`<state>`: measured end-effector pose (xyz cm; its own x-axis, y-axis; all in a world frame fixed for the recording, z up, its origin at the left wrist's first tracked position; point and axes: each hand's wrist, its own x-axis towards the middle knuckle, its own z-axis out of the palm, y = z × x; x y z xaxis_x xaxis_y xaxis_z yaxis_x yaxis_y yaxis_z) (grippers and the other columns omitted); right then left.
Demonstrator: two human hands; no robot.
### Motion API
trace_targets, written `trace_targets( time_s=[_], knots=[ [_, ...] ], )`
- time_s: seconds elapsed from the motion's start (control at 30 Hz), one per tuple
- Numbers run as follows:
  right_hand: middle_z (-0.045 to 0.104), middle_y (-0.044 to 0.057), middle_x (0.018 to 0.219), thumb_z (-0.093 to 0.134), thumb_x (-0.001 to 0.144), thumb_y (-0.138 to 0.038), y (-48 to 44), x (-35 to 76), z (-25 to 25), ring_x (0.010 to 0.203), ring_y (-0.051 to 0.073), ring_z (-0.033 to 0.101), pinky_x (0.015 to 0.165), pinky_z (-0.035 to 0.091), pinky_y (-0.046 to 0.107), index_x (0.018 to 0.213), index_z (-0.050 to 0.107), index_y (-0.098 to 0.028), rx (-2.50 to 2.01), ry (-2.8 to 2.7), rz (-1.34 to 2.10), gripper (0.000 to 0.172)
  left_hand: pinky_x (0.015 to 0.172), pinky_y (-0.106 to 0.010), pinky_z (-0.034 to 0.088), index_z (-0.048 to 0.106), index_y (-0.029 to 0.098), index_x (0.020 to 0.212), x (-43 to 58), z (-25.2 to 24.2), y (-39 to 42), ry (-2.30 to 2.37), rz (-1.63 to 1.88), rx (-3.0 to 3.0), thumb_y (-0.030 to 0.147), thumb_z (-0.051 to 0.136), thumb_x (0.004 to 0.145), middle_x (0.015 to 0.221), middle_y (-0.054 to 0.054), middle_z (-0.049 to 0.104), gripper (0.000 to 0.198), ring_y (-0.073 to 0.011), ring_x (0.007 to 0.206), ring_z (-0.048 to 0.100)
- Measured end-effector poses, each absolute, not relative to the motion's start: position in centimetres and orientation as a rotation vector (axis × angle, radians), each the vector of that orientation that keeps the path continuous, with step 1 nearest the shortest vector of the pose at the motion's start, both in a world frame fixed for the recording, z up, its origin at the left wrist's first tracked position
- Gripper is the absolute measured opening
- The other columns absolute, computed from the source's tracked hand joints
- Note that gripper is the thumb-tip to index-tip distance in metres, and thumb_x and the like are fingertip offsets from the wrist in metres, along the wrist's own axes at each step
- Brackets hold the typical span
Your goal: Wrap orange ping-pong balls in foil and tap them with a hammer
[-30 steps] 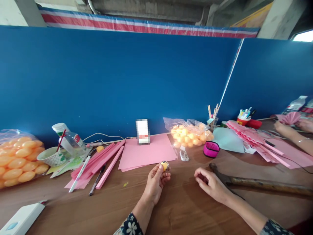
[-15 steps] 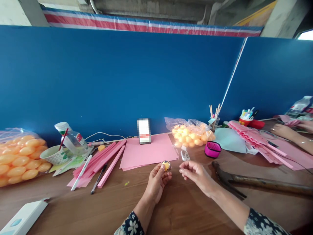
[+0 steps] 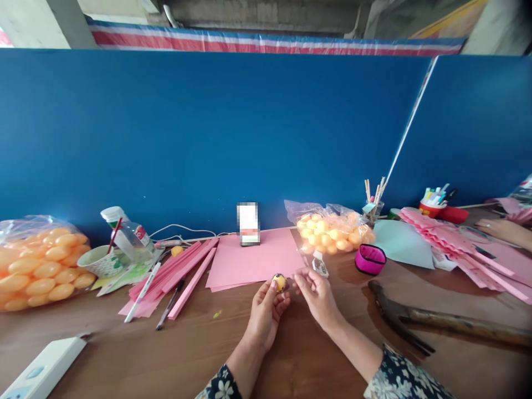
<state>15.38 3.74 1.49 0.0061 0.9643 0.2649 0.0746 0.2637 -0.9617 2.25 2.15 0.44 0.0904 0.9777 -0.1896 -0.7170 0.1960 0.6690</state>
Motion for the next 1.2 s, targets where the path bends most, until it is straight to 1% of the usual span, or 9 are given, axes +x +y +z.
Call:
trace_targets(
  time_s=[0.17,0.3,0.43,0.57,0.7,0.83,1.0,1.2],
  knots=[
    [0.06,0.004,0.076,0.053,0.082,-0.034,3.5,15.6,1.1,0.069,0.018,0.057,0.063,0.048,0.028,0.081,0.054,-0.02,-1.119,-1.466,0.848,0.014,0.063,-0.021,0.052,0.062,0.013,0.092,2.4,0.7,1.9,0.689,1.311,0.478,0.024,0.065,0.073,0.086,-0.005,0.066,0.022,-0.0089,0.064,0.061],
    [0.06,0.003,0.077,0.052,0.082,-0.03,3.2,15.5,1.6,0.071,0.018,0.058,0.066,0.047,0.027,0.086,0.053,-0.02,-1.076,-1.51,0.806,0.011,0.062,-0.022,0.052,0.061,0.014,0.094,2.5,0.9,1.6,0.685,1.301,0.497,0.025,0.065,0.072,0.086,-0.006,0.066,0.024,-0.0098,0.064,0.061],
    [0.062,0.003,0.078,0.052,0.082,-0.03,3.2,15.6,1.3,0.073,0.019,0.058,0.067,0.046,0.027,0.08,0.056,-0.02,-1.119,-1.51,0.765,0.011,0.063,-0.021,0.052,0.061,0.014,0.096,2.6,0.9,1.6,0.685,1.314,0.497,0.023,0.064,0.074,0.087,-0.006,0.066,0.024,-0.0091,0.064,0.061],
    [0.064,0.004,0.083,0.05,0.084,-0.031,3.6,15.7,0.5,0.073,0.018,0.059,0.067,0.047,0.028,0.086,0.057,-0.021,-1.145,-1.457,0.851,0.013,0.07,-0.022,0.051,0.059,0.014,0.1,2.5,0.6,1.8,0.673,1.323,0.481,0.021,0.062,0.075,0.091,-0.007,0.066,0.026,-0.0099,0.07,0.062],
    [0.064,0.004,0.082,0.052,0.082,-0.031,3.6,15.7,0.4,0.07,0.018,0.059,0.063,0.046,0.027,0.083,0.058,-0.02,-1.126,-1.434,0.911,0.013,0.077,-0.026,0.05,0.057,0.017,0.106,2.5,0.4,1.9,0.66,1.347,0.477,0.018,0.062,0.076,0.097,-0.007,0.065,0.031,-0.0102,0.075,0.062],
    [0.062,0.004,0.082,0.053,0.082,-0.03,3.5,15.7,0.8,0.07,0.017,0.057,0.061,0.045,0.026,0.082,0.057,-0.02,-1.11,-1.401,0.951,0.011,0.08,-0.028,0.049,0.056,0.018,0.11,2.5,0.3,1.9,0.673,1.354,0.496,0.018,0.062,0.075,0.1,-0.007,0.064,0.035,-0.0113,0.079,0.062],
    [0.06,0.002,0.08,0.056,0.08,-0.029,3.4,15.6,1.1,0.069,0.015,0.055,0.059,0.043,0.024,0.081,0.055,-0.02,-1.053,-1.351,1.033,0.009,0.084,-0.029,0.048,0.056,0.019,0.11,2.5,0.4,2.0,0.688,1.343,0.511,0.018,0.063,0.074,0.103,-0.007,0.064,0.037,-0.0132,0.086,0.061],
    [0.061,0.002,0.076,0.058,0.079,-0.029,3.0,15.4,1.3,0.064,0.014,0.054,0.057,0.042,0.024,0.079,0.057,-0.019,-1.031,-1.35,1.092,0.01,0.09,-0.032,0.044,0.056,0.02,0.111,2.5,0.3,1.9,0.686,1.339,0.522,0.017,0.063,0.074,0.106,-0.007,0.063,0.038,-0.0159,0.095,0.06]
  ],
)
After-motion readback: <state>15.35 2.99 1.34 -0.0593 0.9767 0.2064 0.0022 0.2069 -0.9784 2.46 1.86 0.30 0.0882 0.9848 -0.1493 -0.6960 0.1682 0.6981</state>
